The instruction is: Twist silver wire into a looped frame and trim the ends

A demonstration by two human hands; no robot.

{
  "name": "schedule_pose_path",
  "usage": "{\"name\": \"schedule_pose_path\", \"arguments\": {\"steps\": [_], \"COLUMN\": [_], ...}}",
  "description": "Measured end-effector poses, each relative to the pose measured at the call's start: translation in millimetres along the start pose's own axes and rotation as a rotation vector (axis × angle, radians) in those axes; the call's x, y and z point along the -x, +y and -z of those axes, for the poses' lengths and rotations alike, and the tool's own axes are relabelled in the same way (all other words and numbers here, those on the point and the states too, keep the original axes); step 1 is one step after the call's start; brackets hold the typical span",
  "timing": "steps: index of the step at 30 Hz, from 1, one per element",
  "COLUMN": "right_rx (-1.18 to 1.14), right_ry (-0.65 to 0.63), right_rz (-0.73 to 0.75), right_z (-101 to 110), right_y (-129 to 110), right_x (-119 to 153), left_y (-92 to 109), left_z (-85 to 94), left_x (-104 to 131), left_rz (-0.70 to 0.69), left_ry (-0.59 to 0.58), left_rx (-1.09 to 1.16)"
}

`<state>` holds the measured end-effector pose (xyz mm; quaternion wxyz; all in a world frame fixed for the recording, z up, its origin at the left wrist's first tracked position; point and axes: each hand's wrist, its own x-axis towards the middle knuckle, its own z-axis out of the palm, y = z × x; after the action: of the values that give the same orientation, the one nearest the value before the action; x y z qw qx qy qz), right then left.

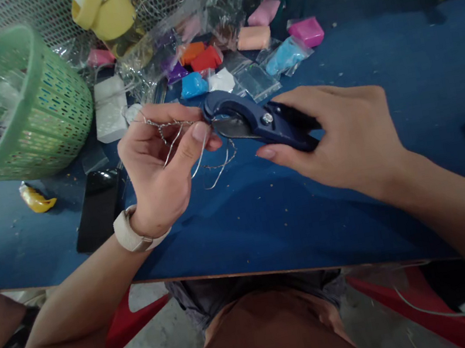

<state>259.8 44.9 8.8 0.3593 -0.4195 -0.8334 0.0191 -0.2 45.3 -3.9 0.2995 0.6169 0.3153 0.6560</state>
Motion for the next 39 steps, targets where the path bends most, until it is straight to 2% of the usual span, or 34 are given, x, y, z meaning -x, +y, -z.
{"name": "schedule_pose_path", "arguments": {"steps": [3, 8, 12, 17, 24, 31, 36, 39], "right_rx": [-0.029, -0.042, -0.026, 0.001, 0.01, 0.008, -0.025, -0.051], "right_ry": [-0.047, -0.054, -0.04, -0.026, -0.019, -0.077, -0.104, -0.113], "right_rz": [-0.055, -0.06, -0.063, -0.054, -0.069, -0.062, -0.059, -0.056], "right_z": [0.3, 1.9, 2.2, 1.3, 0.7, 1.4, 3.1, 3.5], "right_y": [1.0, -1.3, 0.2, 4.8, 6.4, 3.0, 1.7, 1.1], "right_x": [-0.7, -1.6, -2.0, -1.9, -0.7, -1.2, -2.0, -2.3], "left_y": [9.8, 14.5, 9.6, -0.7, 9.1, 0.9, 14.4, 15.8], "left_z": [-2.8, -5.6, -3.4, 1.6, -3.0, 7.6, 6.4, 5.8], "left_x": [0.4, 3.0, 2.0, -4.0, -2.2, -3.6, -3.9, -6.8], "left_rz": [0.06, 0.069, 0.03, -0.091, -0.016, -0.04, -0.152, -0.253], "left_ry": [0.013, 0.045, 0.031, -0.003, 0.053, 0.037, 0.019, 0.006], "left_rx": [0.004, -0.022, 0.016, 0.097, -0.026, 0.008, -0.099, -0.133]}}
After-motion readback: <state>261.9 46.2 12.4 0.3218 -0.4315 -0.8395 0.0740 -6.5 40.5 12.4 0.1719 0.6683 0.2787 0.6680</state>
